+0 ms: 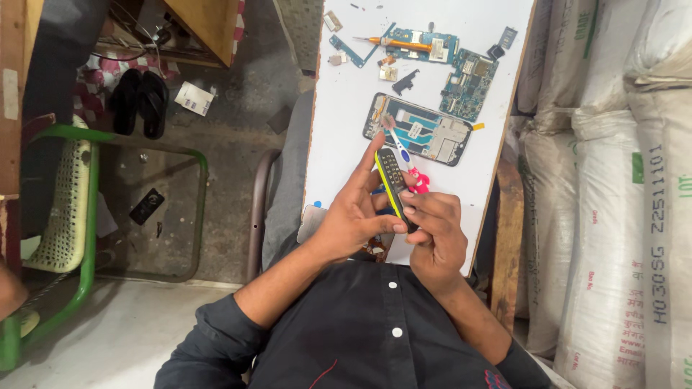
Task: The person disassembles a yellow feature phone, removes the back cover and battery, and uses a screwdriver to pry open the casing. They inspect the internal components and reassemble the phone, placing the back cover and battery back in place.
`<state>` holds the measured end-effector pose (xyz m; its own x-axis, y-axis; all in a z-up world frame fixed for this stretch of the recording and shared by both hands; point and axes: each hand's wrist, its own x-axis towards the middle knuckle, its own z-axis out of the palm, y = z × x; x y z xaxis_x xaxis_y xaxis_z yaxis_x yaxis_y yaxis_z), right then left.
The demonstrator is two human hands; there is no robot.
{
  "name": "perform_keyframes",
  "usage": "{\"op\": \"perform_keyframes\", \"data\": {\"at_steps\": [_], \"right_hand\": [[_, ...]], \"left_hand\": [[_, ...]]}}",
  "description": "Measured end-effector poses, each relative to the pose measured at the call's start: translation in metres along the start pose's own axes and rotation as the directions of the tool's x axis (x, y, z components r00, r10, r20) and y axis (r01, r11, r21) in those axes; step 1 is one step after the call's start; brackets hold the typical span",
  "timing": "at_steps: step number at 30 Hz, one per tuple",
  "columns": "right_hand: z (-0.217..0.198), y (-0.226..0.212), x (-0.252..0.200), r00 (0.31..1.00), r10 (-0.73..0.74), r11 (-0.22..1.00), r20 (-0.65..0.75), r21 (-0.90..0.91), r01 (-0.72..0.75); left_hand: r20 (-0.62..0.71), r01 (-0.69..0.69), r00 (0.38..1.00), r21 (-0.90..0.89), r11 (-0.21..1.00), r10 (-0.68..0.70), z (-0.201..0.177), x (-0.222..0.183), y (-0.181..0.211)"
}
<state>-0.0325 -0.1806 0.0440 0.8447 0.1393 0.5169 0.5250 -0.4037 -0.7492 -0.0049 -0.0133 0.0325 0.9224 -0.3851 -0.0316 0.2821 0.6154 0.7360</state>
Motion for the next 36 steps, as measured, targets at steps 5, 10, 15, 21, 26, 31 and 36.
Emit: {"op": "perform_keyframes", "data": {"at_steps": [5, 10, 15, 21, 26, 31, 36], "right_hand": [[0.005, -0.001, -0.003, 0.998, -0.027, 0.999, -0.05, -0.049, 0.024], [0.007, 0.001, -0.003, 0.993, -0.055, 0.995, -0.108, -0.084, 0.046], [0.006, 0.002, -0.005, 0.992, -0.087, 0.989, -0.092, -0.125, 0.075], [0.003, 0.004, 0.0, 0.999, 0.019, 1.0, 0.026, 0.017, -0.019], [0.006, 0.009, 0.007, 0.99, 0.076, 0.985, 0.115, 0.149, -0.092], [0.002, 0.01, 0.01, 0.986, 0.072, 0.992, 0.148, 0.095, -0.086], [0.005, 0.013, 0.005, 0.993, 0.052, 0.998, 0.106, 0.033, -0.055]], "left_hand": [[0.017, -0.019, 1.0, 0.01, 1.0, 0.019, 0.002, -0.001, -0.002], [0.04, -0.017, 0.999, -0.012, 1.0, 0.018, 0.006, -0.003, 0.0], [0.055, -0.026, 0.998, 0.001, 1.0, 0.026, 0.007, -0.003, 0.002], [0.01, -0.013, 1.0, 0.064, 0.998, 0.013, 0.003, -0.001, 0.012], [-0.064, 0.028, 0.998, 0.12, 0.992, -0.02, 0.001, -0.005, 0.014], [-0.055, 0.05, 0.998, 0.123, 0.991, -0.043, -0.003, -0.005, 0.014], [-0.015, 0.052, 0.999, 0.069, 0.996, -0.051, -0.009, -0.007, 0.005]]}}
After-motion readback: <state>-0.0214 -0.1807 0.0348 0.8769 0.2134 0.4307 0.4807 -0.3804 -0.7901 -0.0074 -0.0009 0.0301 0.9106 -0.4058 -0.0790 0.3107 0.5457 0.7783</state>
